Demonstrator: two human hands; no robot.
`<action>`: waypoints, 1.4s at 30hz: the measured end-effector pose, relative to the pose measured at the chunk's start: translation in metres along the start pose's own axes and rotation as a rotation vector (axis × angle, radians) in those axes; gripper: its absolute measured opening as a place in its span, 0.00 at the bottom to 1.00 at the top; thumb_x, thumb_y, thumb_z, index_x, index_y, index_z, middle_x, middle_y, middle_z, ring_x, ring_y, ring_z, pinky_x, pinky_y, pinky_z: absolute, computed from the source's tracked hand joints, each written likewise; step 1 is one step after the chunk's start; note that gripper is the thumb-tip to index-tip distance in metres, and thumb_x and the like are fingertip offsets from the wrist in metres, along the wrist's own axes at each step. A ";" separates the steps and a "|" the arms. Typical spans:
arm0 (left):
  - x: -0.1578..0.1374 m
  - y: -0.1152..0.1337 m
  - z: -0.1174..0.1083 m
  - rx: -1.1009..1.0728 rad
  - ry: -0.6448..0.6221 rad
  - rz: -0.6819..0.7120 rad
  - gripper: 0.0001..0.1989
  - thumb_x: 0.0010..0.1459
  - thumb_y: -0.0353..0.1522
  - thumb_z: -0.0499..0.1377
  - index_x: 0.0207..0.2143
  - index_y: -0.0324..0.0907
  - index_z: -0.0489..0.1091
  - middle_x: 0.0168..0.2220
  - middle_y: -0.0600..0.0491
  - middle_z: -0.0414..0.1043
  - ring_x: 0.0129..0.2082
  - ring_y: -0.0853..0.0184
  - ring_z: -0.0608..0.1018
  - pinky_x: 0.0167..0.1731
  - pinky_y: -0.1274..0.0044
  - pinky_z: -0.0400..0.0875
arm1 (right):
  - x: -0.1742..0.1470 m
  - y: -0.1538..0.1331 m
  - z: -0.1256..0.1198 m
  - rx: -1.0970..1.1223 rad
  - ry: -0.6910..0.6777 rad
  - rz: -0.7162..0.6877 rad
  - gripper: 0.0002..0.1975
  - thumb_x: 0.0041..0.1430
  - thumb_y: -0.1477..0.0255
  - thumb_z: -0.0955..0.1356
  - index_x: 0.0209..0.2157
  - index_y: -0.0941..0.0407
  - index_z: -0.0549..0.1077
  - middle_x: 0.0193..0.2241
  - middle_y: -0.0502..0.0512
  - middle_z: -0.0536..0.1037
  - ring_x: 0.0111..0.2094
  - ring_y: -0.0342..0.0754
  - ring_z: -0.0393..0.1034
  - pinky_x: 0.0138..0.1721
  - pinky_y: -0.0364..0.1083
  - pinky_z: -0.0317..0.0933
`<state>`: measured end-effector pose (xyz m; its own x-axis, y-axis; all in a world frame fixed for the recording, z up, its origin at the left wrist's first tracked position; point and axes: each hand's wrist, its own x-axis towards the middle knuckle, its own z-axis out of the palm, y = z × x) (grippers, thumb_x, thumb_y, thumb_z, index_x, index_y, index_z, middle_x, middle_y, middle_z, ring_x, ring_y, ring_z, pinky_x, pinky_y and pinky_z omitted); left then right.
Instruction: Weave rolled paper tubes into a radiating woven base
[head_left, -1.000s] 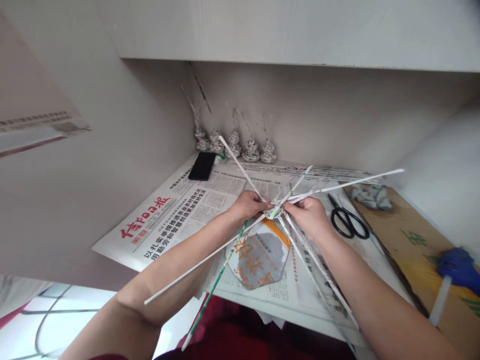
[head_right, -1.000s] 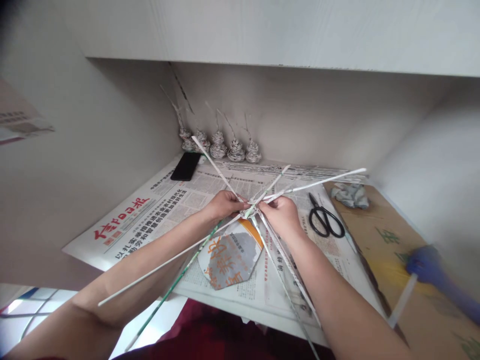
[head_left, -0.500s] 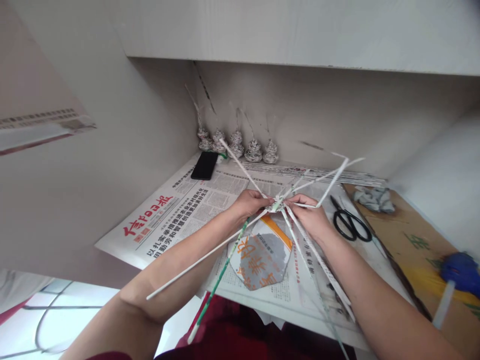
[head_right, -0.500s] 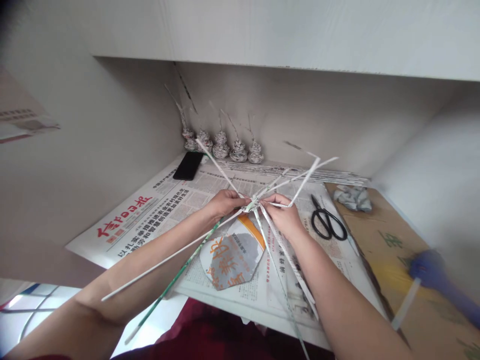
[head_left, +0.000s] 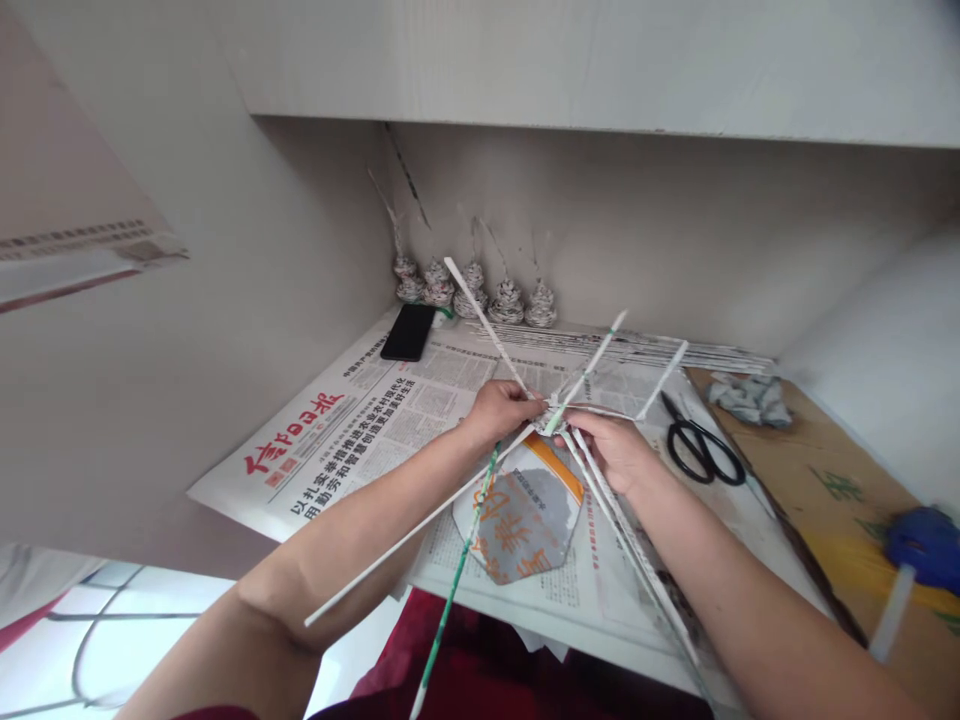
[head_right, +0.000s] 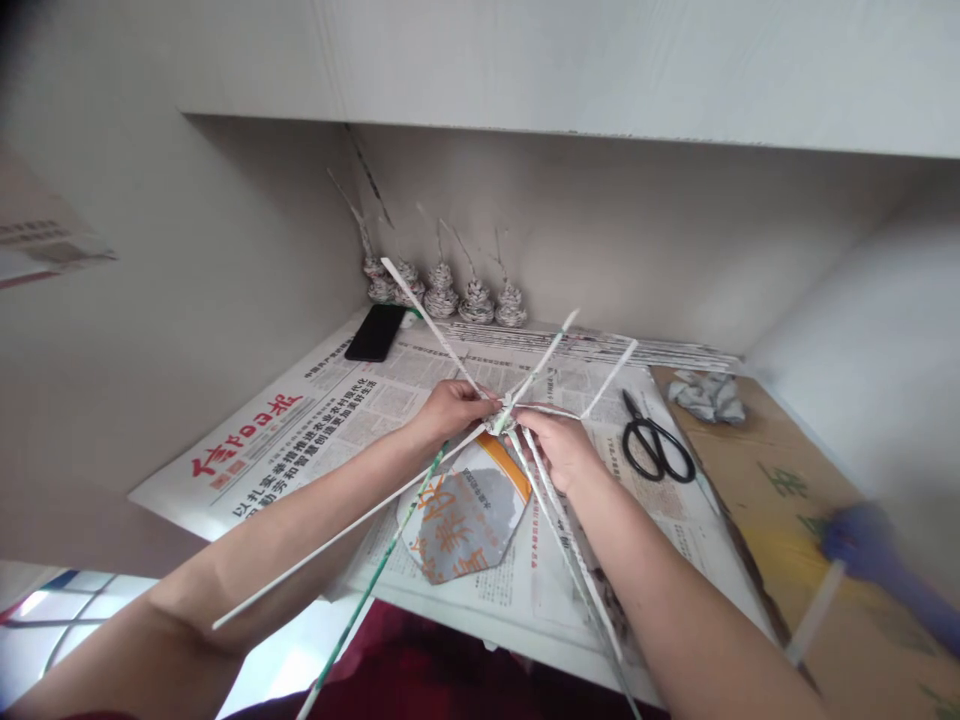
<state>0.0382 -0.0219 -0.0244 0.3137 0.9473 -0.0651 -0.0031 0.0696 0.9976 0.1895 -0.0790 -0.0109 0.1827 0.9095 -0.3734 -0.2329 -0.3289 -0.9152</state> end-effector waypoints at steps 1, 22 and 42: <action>-0.001 0.000 0.000 -0.026 -0.010 -0.012 0.12 0.42 0.32 0.69 0.31 0.36 0.78 0.22 0.55 0.74 0.20 0.75 0.70 0.23 0.82 0.65 | 0.001 0.001 0.000 -0.008 -0.006 -0.039 0.10 0.40 0.73 0.75 0.28 0.59 0.76 0.19 0.52 0.77 0.16 0.42 0.68 0.11 0.37 0.51; 0.001 -0.005 0.003 -0.033 -0.083 0.036 0.12 0.41 0.33 0.68 0.29 0.34 0.76 0.22 0.54 0.73 0.20 0.74 0.70 0.23 0.81 0.63 | 0.002 0.007 -0.001 -0.109 0.022 -0.290 0.16 0.32 0.68 0.78 0.25 0.59 0.75 0.15 0.47 0.71 0.16 0.38 0.59 0.12 0.37 0.48; -0.004 0.007 0.004 -0.180 -0.170 -0.226 0.19 0.32 0.37 0.74 0.24 0.34 0.74 0.20 0.54 0.71 0.20 0.74 0.70 0.21 0.81 0.63 | 0.010 0.008 -0.002 0.016 0.084 -0.155 0.18 0.28 0.70 0.78 0.24 0.58 0.72 0.13 0.46 0.70 0.12 0.37 0.54 0.10 0.39 0.43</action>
<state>0.0408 -0.0265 -0.0173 0.4800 0.8367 -0.2637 -0.0787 0.3404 0.9370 0.1915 -0.0729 -0.0219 0.2961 0.9244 -0.2404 -0.2109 -0.1822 -0.9604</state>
